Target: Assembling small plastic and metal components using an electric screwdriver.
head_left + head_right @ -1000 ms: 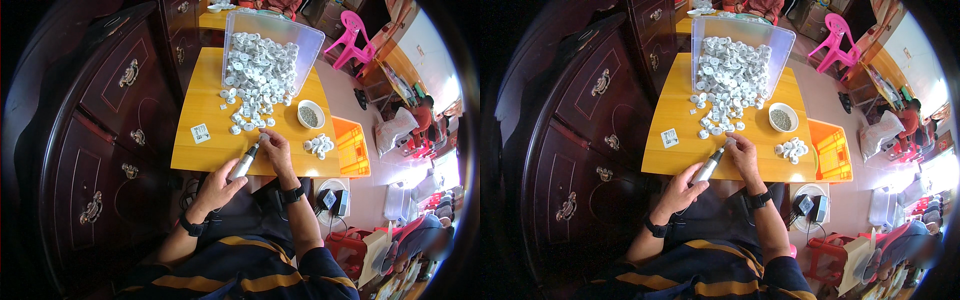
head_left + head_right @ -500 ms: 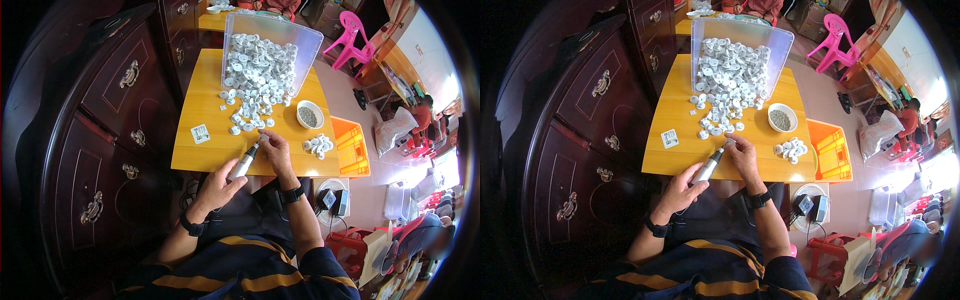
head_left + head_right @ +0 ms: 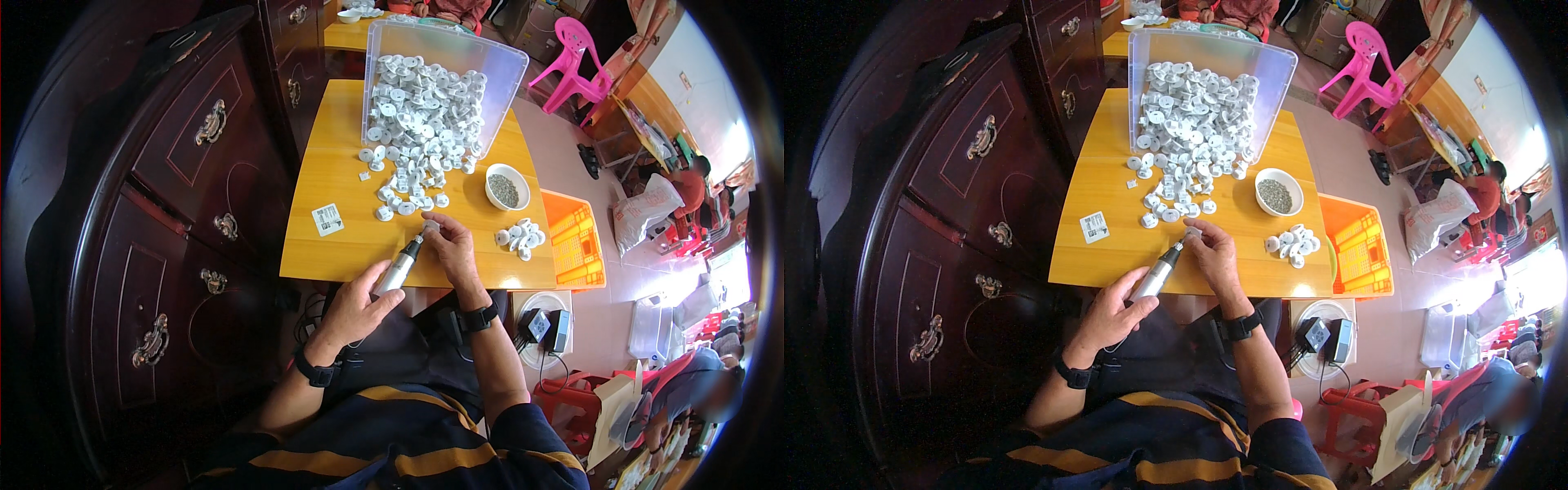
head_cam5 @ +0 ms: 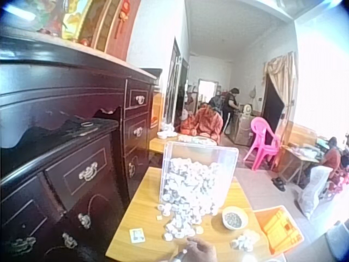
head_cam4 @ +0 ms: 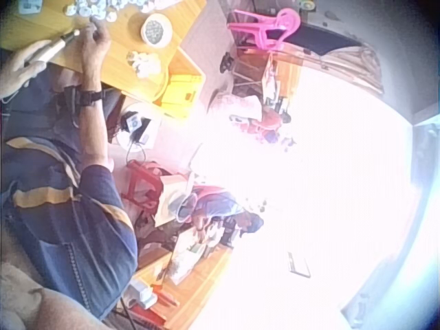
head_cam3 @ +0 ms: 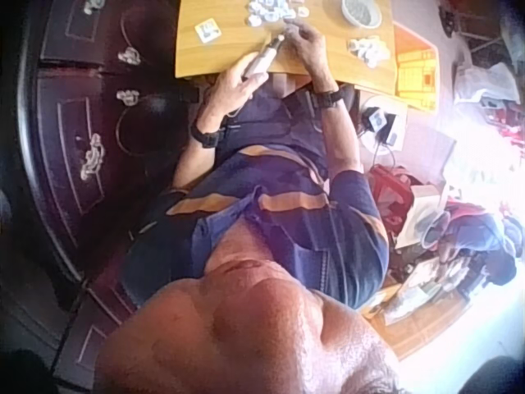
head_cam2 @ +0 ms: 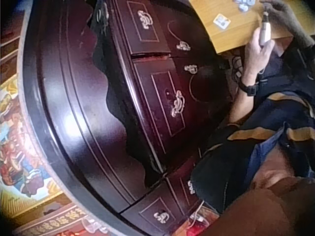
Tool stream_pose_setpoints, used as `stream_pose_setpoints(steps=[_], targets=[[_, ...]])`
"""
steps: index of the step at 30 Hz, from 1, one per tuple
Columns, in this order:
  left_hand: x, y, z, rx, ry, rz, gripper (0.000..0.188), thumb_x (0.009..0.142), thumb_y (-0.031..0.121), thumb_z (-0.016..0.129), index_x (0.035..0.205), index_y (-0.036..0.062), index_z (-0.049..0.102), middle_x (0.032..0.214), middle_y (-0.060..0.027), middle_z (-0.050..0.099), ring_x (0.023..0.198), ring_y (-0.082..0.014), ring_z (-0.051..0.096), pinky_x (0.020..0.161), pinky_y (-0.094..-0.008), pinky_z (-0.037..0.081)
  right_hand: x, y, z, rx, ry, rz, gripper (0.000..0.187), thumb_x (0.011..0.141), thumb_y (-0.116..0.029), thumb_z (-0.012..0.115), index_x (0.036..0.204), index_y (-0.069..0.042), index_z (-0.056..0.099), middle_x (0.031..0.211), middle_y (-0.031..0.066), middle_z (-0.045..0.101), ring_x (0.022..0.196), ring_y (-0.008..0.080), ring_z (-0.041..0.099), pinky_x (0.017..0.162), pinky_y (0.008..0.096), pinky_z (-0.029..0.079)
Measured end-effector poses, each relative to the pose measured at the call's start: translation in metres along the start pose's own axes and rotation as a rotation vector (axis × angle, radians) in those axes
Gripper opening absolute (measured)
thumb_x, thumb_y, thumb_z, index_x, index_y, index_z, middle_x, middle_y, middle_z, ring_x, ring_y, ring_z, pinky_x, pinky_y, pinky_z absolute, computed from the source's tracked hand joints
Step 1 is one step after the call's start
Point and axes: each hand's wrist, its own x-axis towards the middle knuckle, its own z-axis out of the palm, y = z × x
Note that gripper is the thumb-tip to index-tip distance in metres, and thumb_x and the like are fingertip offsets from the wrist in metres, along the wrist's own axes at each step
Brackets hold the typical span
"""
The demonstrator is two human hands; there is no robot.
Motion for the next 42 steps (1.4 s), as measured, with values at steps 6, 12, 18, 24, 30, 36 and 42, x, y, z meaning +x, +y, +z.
stream_pose_setpoints(steps=[6, 12, 18, 24, 30, 36, 42], targets=[[0.001, -0.005, 0.001, 0.002, 0.004, 0.034, 0.056, 0.092, 0.032, 0.066, 0.134, -0.0022, 0.050, 0.107, -0.0167, 0.064, 0.085, -0.0216, 0.060, 0.073, -0.0308, 0.049, -0.002, -0.005, 0.001, 0.029, 0.016, 0.055, 0.028, 0.091, -0.003, 0.064, 0.119, -0.002, 0.067, 0.086, -0.0041, 0.064, 0.074, 0.0027, 0.055, 0.067, 0.0181, 0.046], [0.001, -0.010, 0.001, 0.018, 0.003, 0.069, 0.058, 0.094, 0.032, 0.066, 0.138, -0.0008, 0.048, 0.098, -0.0094, 0.064, 0.061, -0.0079, 0.057, 0.054, -0.0226, 0.049, -0.003, -0.007, 0.002, 0.020, 0.017, 0.048, 0.026, 0.092, -0.003, 0.064, 0.118, -0.002, 0.067, 0.085, -0.0045, 0.063, 0.072, 0.0022, 0.054, 0.065, 0.0178, 0.045], [0.000, -0.012, 0.002, 0.009, 0.007, 0.082, 0.058, 0.094, 0.033, 0.066, 0.138, -0.0003, 0.048, 0.099, -0.0099, 0.064, 0.062, -0.0083, 0.057, 0.054, -0.0228, 0.049, -0.002, -0.002, 0.000, 0.020, 0.001, 0.054, 0.027, 0.092, -0.003, 0.064, 0.118, -0.003, 0.067, 0.086, -0.0042, 0.064, 0.074, 0.0020, 0.055, 0.066, 0.0177, 0.045], [0.000, -0.003, 0.000, 0.016, 0.009, 0.011, 0.055, 0.091, 0.033, 0.067, 0.130, -0.0039, 0.052, 0.115, -0.0251, 0.065, 0.108, -0.0368, 0.064, 0.091, -0.0396, 0.050, -0.001, 0.002, -0.001, 0.049, -0.003, 0.038, 0.027, 0.091, -0.002, 0.065, 0.118, -0.003, 0.067, 0.086, -0.0042, 0.065, 0.074, 0.0021, 0.055, 0.067, 0.0176, 0.046], [0.000, -0.005, 0.001, 0.005, 0.004, 0.037, 0.056, 0.093, 0.033, 0.066, 0.134, -0.0015, 0.050, 0.109, -0.0181, 0.064, 0.087, -0.0229, 0.060, 0.073, -0.0315, 0.049, 0.002, 0.010, -0.003, 0.045, -0.002, 0.025, 0.027, 0.090, -0.001, 0.065, 0.117, -0.003, 0.068, 0.090, -0.0030, 0.065, 0.076, 0.0033, 0.056, 0.068, 0.0188, 0.046], [-0.001, -0.004, -0.001, -0.011, -0.016, -0.064, 0.052, 0.092, 0.028, 0.065, 0.131, -0.0019, 0.051, 0.098, -0.0196, 0.068, 0.081, -0.0281, 0.068, 0.075, -0.0352, 0.053, -0.001, 0.014, 0.000, -0.201, 0.045, -0.199, 0.030, 0.086, 0.002, 0.067, 0.114, -0.009, 0.072, 0.090, 0.0024, 0.060, 0.078, 0.0091, 0.055, 0.071, 0.0242, 0.047], [-0.001, -0.003, 0.003, -0.142, -0.021, -0.074, 0.049, 0.094, 0.023, 0.062, 0.134, -0.0007, 0.049, 0.075, -0.0071, 0.063, 0.053, -0.0119, 0.058, 0.053, -0.0269, 0.049, -0.004, 0.012, 0.000, -0.308, 0.047, -0.224, 0.030, 0.087, 0.004, 0.065, 0.114, -0.007, 0.071, 0.091, 0.0019, 0.059, 0.084, 0.0103, 0.056, 0.077, 0.0230, 0.047]])
